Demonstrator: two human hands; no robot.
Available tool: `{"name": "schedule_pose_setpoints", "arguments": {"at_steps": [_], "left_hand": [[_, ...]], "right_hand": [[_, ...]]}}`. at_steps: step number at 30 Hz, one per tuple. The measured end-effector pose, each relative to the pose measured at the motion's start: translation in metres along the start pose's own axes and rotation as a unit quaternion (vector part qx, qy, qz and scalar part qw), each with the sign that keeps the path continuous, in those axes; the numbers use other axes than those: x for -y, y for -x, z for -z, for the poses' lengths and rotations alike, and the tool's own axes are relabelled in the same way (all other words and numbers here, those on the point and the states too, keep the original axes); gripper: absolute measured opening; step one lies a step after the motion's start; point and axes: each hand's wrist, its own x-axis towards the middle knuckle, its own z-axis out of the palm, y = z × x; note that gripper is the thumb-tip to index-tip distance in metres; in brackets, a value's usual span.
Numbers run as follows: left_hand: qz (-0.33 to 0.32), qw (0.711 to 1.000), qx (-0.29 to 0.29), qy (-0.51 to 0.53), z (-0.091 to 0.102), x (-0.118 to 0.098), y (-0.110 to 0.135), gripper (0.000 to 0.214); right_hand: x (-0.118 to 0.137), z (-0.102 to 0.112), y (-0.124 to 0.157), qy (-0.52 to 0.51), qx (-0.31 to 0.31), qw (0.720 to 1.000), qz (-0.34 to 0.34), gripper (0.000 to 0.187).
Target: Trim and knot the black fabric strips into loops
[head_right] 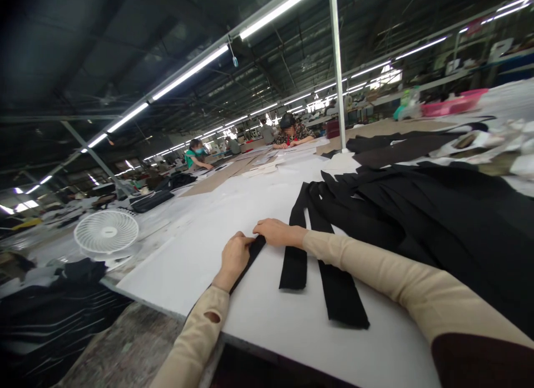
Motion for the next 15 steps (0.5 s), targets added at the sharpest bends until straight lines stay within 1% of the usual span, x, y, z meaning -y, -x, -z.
{"name": "schedule_pose_setpoints", "arguments": {"at_steps": [3, 5, 7, 11, 13, 15], "left_hand": [[0.022, 0.999, 0.003, 0.040, 0.007, 0.021, 0.011, 0.032], [0.033, 0.998, 0.006, 0.057, 0.014, 0.034, 0.024, 0.029], [0.033, 0.997, 0.012, 0.072, 0.020, 0.043, 0.037, 0.026], [0.003, 0.996, 0.009, 0.089, 0.023, 0.047, 0.055, 0.030], [-0.027, 0.998, -0.005, 0.059, 0.022, 0.046, 0.061, 0.034], [-0.054, 0.998, -0.015, 0.004, 0.020, 0.044, 0.064, 0.039]], "right_hand": [[-0.003, -0.002, 0.002, -0.001, 0.008, 1.000, 0.008, 0.036], [-0.003, -0.002, 0.002, 0.004, 0.018, 1.000, 0.009, 0.038], [-0.001, 0.000, 0.002, 0.007, 0.027, 1.000, 0.011, 0.039], [0.002, 0.002, 0.004, 0.007, 0.042, 0.999, 0.020, 0.040], [0.002, 0.003, 0.006, 0.009, 0.056, 0.998, 0.032, 0.042], [0.003, 0.004, 0.006, 0.017, 0.072, 0.996, 0.047, 0.046]]}}
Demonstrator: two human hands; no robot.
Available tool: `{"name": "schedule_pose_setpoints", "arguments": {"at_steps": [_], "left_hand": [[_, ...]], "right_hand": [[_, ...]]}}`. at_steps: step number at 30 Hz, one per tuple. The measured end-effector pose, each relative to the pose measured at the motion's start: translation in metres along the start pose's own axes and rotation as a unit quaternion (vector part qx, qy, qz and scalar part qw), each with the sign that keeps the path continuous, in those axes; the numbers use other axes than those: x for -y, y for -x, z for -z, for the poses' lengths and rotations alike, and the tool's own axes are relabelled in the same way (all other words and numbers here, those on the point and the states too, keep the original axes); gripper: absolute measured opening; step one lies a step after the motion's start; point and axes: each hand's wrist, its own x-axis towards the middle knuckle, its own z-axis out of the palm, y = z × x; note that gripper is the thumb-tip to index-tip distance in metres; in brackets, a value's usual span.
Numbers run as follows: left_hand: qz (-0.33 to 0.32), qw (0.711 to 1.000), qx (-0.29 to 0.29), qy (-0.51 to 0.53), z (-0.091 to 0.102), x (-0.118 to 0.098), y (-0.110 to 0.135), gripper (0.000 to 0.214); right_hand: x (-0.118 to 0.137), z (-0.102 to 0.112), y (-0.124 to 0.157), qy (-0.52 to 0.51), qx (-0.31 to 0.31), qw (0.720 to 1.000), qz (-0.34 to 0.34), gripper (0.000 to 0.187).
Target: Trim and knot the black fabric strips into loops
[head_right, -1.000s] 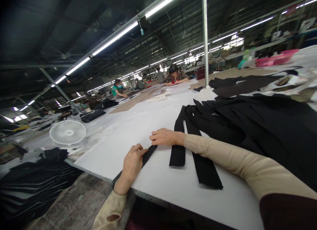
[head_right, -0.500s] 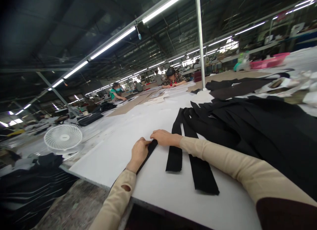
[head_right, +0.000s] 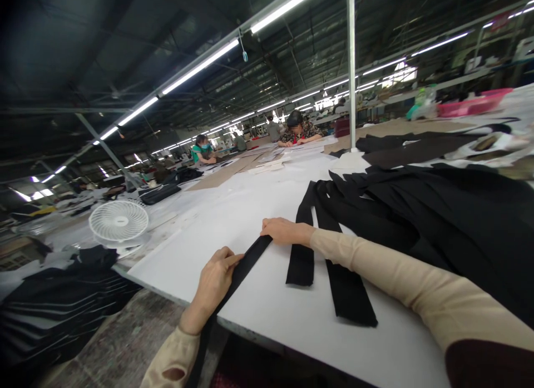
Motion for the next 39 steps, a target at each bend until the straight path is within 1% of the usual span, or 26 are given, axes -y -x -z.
{"name": "schedule_pose_setpoints", "arguments": {"at_steps": [4, 7, 9, 12, 14, 16, 19, 21, 23, 24, 26, 27, 28, 29, 30, 32, 34, 37, 39], "left_hand": [[-0.023, 0.996, 0.013, -0.089, 0.000, -0.004, 0.001, 0.043], [-0.026, 0.994, 0.026, -0.098, 0.004, -0.006, 0.003, 0.044], [-0.007, 0.998, 0.024, -0.063, 0.007, -0.004, 0.010, 0.044], [0.042, 0.999, 0.000, 0.022, 0.011, 0.004, 0.030, 0.036], [0.066, 0.995, -0.016, 0.069, 0.015, 0.010, 0.042, 0.031], [0.079, 0.993, -0.021, 0.082, 0.016, 0.010, 0.046, 0.030], [0.088, 0.996, -0.004, 0.031, 0.013, 0.000, 0.033, 0.029], [0.088, 0.996, 0.010, -0.018, 0.009, -0.011, 0.016, 0.029], [0.090, 0.995, 0.016, -0.048, 0.004, -0.022, 0.002, 0.029], [0.092, 0.994, 0.015, -0.055, 0.002, -0.025, -0.004, 0.029], [0.096, 0.994, 0.011, -0.060, -0.001, -0.030, -0.011, 0.029], [0.098, 0.993, 0.009, -0.059, -0.002, -0.031, -0.013, 0.028], [0.098, 0.993, 0.007, -0.058, -0.003, -0.031, -0.013, 0.028], [0.098, 0.994, 0.007, -0.056, -0.003, -0.031, -0.013, 0.029], [0.097, 0.994, 0.006, -0.053, -0.003, -0.030, -0.013, 0.029], [0.096, 0.995, 0.004, -0.037, -0.001, -0.026, -0.010, 0.028], [0.095, 0.995, 0.002, -0.005, 0.001, -0.020, -0.005, 0.027], [0.085, 0.995, -0.001, 0.043, 0.003, -0.012, 0.005, 0.026], [0.069, 0.997, -0.008, 0.038, 0.003, -0.009, 0.011, 0.029]], "right_hand": [[0.009, 0.006, 0.001, 0.033, 0.039, 0.999, -0.001, 0.055], [0.020, 0.012, 0.001, 0.066, 0.072, 0.995, -0.008, 0.060], [0.027, 0.014, 0.002, 0.078, 0.081, 0.994, -0.011, 0.062], [0.030, 0.013, 0.004, 0.080, 0.079, 0.994, -0.012, 0.066], [0.026, 0.010, 0.005, 0.064, 0.072, 0.995, -0.009, 0.069], [0.018, 0.006, 0.005, 0.027, 0.052, 0.998, 0.000, 0.070], [-0.001, 0.002, 0.003, -0.011, 0.033, 0.999, -0.001, 0.071], [-0.016, 0.000, 0.003, 0.006, 0.041, 0.999, -0.024, 0.072], [-0.029, 0.001, 0.002, 0.043, 0.032, 0.996, -0.071, 0.068], [-0.034, 0.002, 0.002, 0.062, 0.017, 0.993, -0.104, 0.065], [-0.037, 0.004, 0.001, 0.087, -0.040, 0.984, -0.151, 0.061], [-0.035, 0.004, 0.000, 0.082, -0.071, 0.983, -0.146, 0.060], [-0.032, 0.004, -0.002, 0.066, -0.095, 0.986, -0.122, 0.060], [-0.027, 0.004, -0.003, 0.042, -0.107, 0.990, -0.084, 0.059], [-0.021, 0.002, -0.005, 0.017, -0.107, 0.993, -0.047, 0.058], [-0.011, -0.002, -0.008, -0.018, -0.080, 0.997, -0.002, 0.056], [-0.006, -0.007, -0.010, -0.025, -0.049, 0.998, 0.007, 0.055], [-0.005, -0.009, -0.008, -0.021, -0.017, 0.999, 0.019, 0.058], [-0.005, -0.006, -0.007, -0.010, 0.011, 1.000, 0.019, 0.061]]}}
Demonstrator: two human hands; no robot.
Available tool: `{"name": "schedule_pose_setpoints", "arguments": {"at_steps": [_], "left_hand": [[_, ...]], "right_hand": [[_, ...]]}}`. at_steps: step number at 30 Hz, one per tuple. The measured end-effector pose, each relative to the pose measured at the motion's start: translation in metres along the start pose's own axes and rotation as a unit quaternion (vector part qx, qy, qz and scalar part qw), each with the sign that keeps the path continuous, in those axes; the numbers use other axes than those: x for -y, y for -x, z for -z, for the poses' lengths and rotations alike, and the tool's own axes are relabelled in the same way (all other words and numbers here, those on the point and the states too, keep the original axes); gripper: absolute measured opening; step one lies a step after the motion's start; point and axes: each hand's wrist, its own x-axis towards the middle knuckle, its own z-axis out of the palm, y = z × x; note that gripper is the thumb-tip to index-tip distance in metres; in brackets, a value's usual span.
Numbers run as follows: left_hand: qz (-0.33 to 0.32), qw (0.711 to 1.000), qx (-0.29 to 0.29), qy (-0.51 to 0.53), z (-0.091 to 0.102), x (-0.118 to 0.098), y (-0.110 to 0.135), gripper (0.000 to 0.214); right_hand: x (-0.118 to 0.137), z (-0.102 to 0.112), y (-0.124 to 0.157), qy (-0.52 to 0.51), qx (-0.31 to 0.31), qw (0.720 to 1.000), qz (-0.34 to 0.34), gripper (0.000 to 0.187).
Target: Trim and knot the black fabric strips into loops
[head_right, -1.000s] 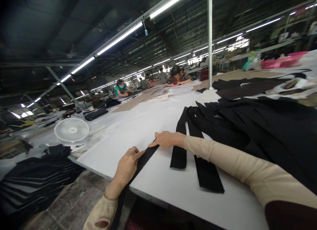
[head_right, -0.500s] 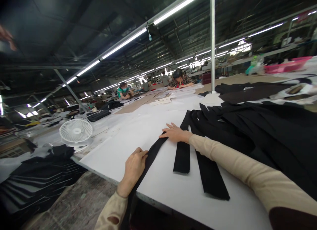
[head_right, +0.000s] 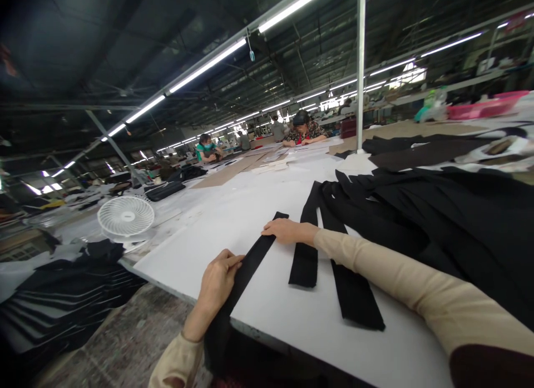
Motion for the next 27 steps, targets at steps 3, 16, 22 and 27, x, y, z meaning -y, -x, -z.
{"name": "schedule_pose_setpoints", "arguments": {"at_steps": [3, 16, 22, 27], "left_hand": [[-0.022, 0.998, -0.004, -0.054, 0.000, 0.000, 0.005, 0.036], [-0.012, 1.000, -0.013, -0.009, 0.012, 0.009, 0.049, 0.035], [-0.036, 0.996, -0.012, -0.078, 0.010, 0.013, 0.056, 0.041], [-0.039, 0.995, 0.005, -0.096, 0.014, 0.012, 0.059, 0.041]], "right_hand": [[0.007, 0.009, 0.001, 0.012, 0.057, 0.998, 0.004, 0.066], [0.027, 0.011, 0.001, 0.082, 0.029, 0.995, 0.050, 0.066], [0.047, 0.011, 0.002, 0.000, 0.078, 0.996, 0.048, 0.071], [0.063, 0.014, 0.001, 0.003, 0.105, 0.991, 0.086, 0.083]]}}
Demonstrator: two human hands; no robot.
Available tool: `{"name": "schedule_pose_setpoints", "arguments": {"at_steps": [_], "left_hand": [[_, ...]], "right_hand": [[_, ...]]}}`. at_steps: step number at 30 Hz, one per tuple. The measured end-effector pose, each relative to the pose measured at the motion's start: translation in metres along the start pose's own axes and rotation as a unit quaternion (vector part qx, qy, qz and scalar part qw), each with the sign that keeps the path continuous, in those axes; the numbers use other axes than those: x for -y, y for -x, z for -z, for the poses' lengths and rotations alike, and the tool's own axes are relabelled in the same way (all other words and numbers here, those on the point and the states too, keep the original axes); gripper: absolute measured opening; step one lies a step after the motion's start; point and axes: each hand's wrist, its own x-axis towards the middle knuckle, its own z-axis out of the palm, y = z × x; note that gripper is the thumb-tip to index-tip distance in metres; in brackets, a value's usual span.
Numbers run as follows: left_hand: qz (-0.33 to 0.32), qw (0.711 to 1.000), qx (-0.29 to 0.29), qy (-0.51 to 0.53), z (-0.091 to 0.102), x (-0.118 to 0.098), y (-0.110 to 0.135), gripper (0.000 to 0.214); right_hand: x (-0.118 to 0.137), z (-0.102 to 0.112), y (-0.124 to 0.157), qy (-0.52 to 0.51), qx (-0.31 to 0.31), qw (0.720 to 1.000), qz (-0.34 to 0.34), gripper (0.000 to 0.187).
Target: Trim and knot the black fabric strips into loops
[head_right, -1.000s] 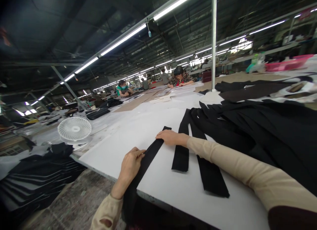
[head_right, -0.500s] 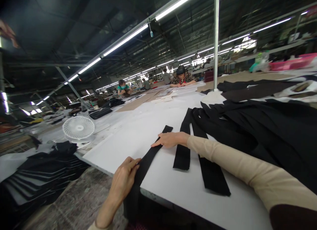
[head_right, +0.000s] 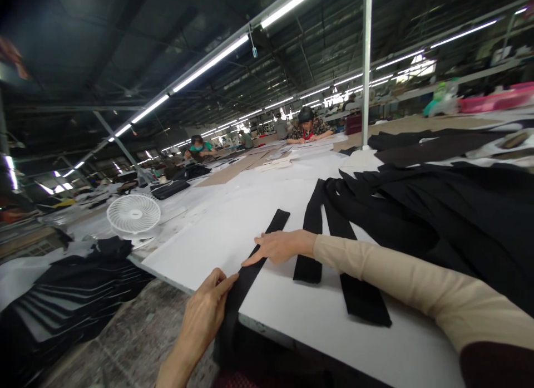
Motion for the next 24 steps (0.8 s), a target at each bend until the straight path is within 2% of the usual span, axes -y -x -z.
{"name": "schedule_pose_setpoints", "arguments": {"at_steps": [2, 4, 7, 8, 10, 13, 16, 19, 22, 24], "left_hand": [[-0.001, 1.000, 0.015, -0.014, 0.001, -0.004, -0.009, 0.041], [0.003, 0.999, 0.022, -0.037, -0.001, -0.009, -0.026, 0.040], [0.006, 0.998, 0.026, -0.063, -0.008, -0.020, -0.060, 0.038], [0.007, 0.998, 0.029, -0.059, -0.011, -0.023, -0.072, 0.037], [0.010, 0.999, 0.033, -0.035, -0.017, -0.028, -0.092, 0.036], [0.024, 0.999, 0.033, 0.006, -0.021, -0.030, -0.107, 0.033], [0.054, 0.998, 0.031, 0.032, -0.017, -0.022, -0.100, 0.033], [0.082, 0.993, 0.036, 0.072, -0.009, -0.010, -0.076, 0.029], [0.076, 0.989, 0.013, 0.125, -0.004, -0.003, -0.050, 0.027], [0.055, 0.991, -0.010, 0.122, -0.004, -0.004, -0.038, 0.030]], "right_hand": [[-0.007, -0.001, 0.000, -0.009, 0.002, 1.000, 0.002, 0.084], [-0.019, -0.002, 0.002, -0.003, -0.012, 0.999, -0.037, 0.080], [-0.038, -0.004, 0.004, 0.069, -0.119, 0.979, -0.148, 0.061], [-0.042, -0.005, 0.004, 0.089, -0.159, 0.970, -0.162, 0.057], [-0.047, -0.006, 0.003, 0.080, -0.191, 0.969, -0.131, 0.056], [-0.047, -0.011, -0.001, -0.002, -0.152, 0.986, -0.072, 0.060], [-0.048, -0.019, -0.005, -0.038, -0.147, 0.984, -0.090, 0.059], [-0.052, -0.023, -0.006, -0.048, -0.146, 0.984, -0.086, 0.059], [-0.053, -0.021, -0.005, -0.050, -0.137, 0.987, -0.069, 0.059], [-0.051, -0.018, -0.004, -0.043, -0.121, 0.990, -0.060, 0.061]]}}
